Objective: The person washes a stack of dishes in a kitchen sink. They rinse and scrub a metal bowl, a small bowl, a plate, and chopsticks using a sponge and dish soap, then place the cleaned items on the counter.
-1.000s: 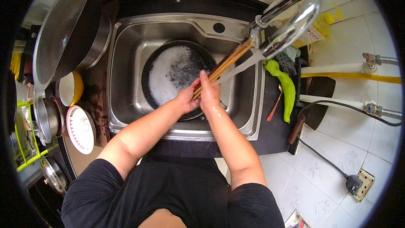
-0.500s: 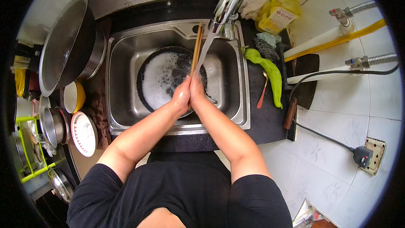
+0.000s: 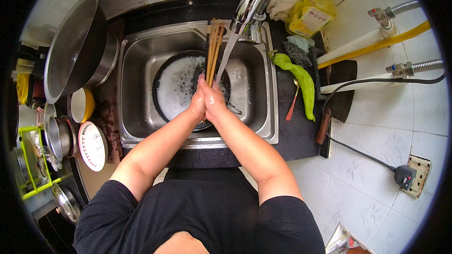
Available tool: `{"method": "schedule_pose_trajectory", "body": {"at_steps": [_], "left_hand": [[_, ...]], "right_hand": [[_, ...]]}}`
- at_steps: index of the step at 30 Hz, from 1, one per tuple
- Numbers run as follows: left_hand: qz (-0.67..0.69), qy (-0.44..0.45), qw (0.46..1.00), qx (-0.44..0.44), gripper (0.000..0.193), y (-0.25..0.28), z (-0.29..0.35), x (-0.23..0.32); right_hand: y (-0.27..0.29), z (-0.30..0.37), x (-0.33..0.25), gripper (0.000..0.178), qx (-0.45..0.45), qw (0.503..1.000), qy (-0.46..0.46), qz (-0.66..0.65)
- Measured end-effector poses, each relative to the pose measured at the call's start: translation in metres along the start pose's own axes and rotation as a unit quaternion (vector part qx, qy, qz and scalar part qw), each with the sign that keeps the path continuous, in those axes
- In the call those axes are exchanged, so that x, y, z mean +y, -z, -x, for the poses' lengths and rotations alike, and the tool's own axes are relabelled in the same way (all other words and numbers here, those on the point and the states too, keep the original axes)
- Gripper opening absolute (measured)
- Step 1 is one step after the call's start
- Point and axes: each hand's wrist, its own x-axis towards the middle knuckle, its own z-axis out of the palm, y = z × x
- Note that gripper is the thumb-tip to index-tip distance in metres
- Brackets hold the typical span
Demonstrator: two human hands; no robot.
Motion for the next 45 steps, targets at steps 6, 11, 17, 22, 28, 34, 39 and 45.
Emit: {"method": "schedule_pose_trajectory", "body": {"at_steps": [6,11,17,22,28,34,39,45], "left_hand": [[0.076,0.092,0.992,0.048,0.049,0.019,0.027,-0.017],[0.176,0.055,0.977,0.106,0.038,0.020,0.022,-0.008],[-0.198,-0.127,0.972,-0.007,0.028,0.047,0.031,-0.014],[-0.352,-0.116,0.928,-0.032,0.040,0.111,0.045,-0.007],[-0.223,0.121,0.956,0.144,0.051,0.101,0.048,0.014],[-0.359,-0.023,0.925,0.120,0.051,0.091,0.033,-0.016],[-0.529,-0.300,0.793,0.032,0.029,0.048,0.047,0.004],[-0.331,0.016,0.930,-0.162,0.026,0.055,0.031,0.051]], "right_hand": [[0.007,-0.018,-0.006,0.033,0.037,0.989,0.063,0.127],[0.011,-0.015,0.005,0.035,0.024,0.965,0.094,0.242],[-0.001,0.006,-0.003,0.030,-0.067,0.969,-0.004,0.237],[-0.011,-0.014,-0.033,0.026,-0.045,0.998,-0.034,-0.012],[-0.036,-0.031,-0.086,0.032,0.018,0.994,0.107,-0.035],[-0.047,-0.013,-0.058,0.043,-0.024,0.996,0.082,0.010],[-0.029,-0.019,-0.030,0.039,0.175,0.984,0.010,-0.016],[-0.006,-0.029,-0.050,0.034,-0.058,0.995,-0.017,-0.082]]}}
